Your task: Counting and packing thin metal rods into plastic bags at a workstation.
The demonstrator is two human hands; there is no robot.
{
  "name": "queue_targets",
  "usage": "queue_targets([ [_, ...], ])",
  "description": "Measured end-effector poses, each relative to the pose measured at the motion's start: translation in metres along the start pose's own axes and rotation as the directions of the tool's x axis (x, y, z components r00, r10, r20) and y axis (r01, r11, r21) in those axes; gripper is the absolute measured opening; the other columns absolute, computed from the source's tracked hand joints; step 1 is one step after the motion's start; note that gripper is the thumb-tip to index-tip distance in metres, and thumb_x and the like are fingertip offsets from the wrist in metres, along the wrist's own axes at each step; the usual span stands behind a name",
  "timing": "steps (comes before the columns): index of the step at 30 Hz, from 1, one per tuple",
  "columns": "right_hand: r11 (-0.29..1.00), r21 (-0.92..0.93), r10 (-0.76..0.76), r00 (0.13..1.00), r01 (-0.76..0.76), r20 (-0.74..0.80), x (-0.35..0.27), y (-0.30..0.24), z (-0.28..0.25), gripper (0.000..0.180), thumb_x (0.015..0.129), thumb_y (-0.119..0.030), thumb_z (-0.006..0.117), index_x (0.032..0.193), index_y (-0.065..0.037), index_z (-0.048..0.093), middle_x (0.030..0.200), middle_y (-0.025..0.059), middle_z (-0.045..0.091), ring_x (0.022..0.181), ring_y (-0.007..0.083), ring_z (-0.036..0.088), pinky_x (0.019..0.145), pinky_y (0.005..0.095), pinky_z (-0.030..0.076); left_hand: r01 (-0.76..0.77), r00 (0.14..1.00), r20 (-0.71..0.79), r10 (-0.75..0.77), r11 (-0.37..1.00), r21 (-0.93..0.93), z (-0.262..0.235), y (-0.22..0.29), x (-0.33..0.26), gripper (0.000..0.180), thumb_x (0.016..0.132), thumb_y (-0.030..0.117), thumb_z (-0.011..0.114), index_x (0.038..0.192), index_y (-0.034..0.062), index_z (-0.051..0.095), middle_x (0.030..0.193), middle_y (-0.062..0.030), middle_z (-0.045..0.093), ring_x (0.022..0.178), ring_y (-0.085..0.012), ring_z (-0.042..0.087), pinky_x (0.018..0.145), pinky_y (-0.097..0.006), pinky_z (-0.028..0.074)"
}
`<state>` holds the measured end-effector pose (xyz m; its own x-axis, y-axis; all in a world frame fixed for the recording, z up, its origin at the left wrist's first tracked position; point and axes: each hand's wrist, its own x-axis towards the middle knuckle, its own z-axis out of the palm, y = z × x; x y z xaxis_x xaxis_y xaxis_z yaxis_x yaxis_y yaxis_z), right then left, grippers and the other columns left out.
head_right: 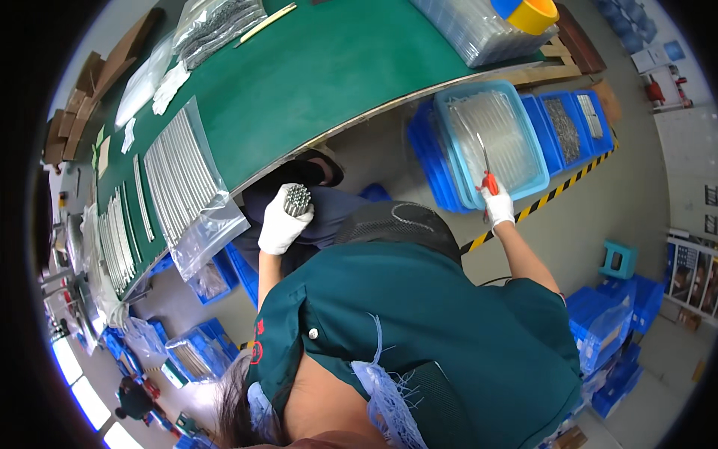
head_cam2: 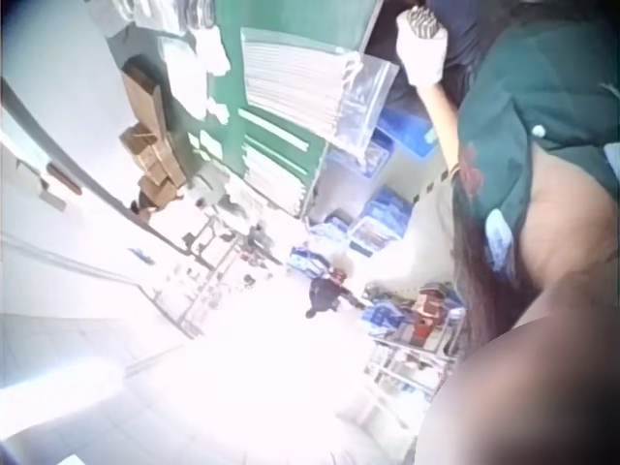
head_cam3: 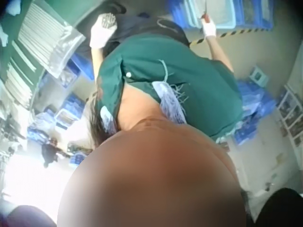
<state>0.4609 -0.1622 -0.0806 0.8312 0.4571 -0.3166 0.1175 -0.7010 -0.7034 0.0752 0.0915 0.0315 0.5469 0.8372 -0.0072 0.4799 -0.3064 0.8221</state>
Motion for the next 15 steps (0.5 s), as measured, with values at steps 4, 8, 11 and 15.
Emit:
queue_targets([
  [4, 0.955, -0.29, 0.087, 0.993, -0.062, 0.075, -0.008, 0.013, -0.014, 0.05, 0.079, -0.03, 0.066, 0.124, -0.011, 0.056, 0.105, 0.0168, 0.065, 0.096, 0.0276, 0.062, 0.083, 0.0341, 0.046, 0.02, 1.0, -0.007, -0.02, 1.0, -0.001, 0.0, 0.0, -0.002, 0.029, 0.072, 0.013, 0.067, 0.098, 0.0048, 0.057, 0.082, -0.0107, 0.064, 0.074, -0.0255, 0.064, 0.069, -0.031, 0.051],
  [8, 0.855, -0.518, 0.152, 0.968, -0.026, 0.201, -0.004, 0.004, -0.029, 0.048, 0.078, -0.036, 0.064, 0.12, -0.012, 0.059, 0.106, 0.0177, 0.064, 0.097, 0.0321, 0.061, 0.083, 0.0363, 0.047, 0.03, 0.999, -0.02, -0.03, 0.999, 0.01, -0.002, 0.001, -0.006, 0.029, 0.073, 0.014, 0.066, 0.098, 0.0046, 0.057, 0.082, -0.011, 0.065, 0.076, -0.027, 0.064, 0.07, -0.033, 0.051],
  [11, 0.761, -0.649, 0.214, 0.953, -0.025, 0.214, 0.013, 0.021, -0.038, 0.049, 0.078, -0.042, 0.064, 0.109, -0.004, 0.063, 0.098, 0.0215, 0.065, 0.094, 0.0351, 0.061, 0.079, 0.0381, 0.047, -0.099, 0.995, 0.009, 0.098, 0.991, 0.094, -0.005, 0.009, -0.002, 0.024, 0.073, 0.014, 0.064, 0.096, 0.0077, 0.059, 0.086, -0.0086, 0.062, 0.078, -0.027, 0.062, 0.07, -0.033, 0.051],
  [15, 0.363, -0.93, 0.758, 0.559, 0.064, 0.335, 0.012, -0.016, -0.049, 0.059, 0.087, -0.051, 0.051, 0.105, 0.006, 0.059, 0.092, 0.0244, 0.066, 0.07, 0.0302, 0.067, 0.069, 0.0404, 0.054, -0.191, 0.98, -0.031, 0.195, 0.976, 0.107, -0.005, 0.009, -0.004, 0.022, 0.073, 0.015, 0.064, 0.094, 0.0087, 0.058, 0.085, -0.0088, 0.06, 0.077, -0.0281, 0.061, 0.069, -0.035, 0.05],
])
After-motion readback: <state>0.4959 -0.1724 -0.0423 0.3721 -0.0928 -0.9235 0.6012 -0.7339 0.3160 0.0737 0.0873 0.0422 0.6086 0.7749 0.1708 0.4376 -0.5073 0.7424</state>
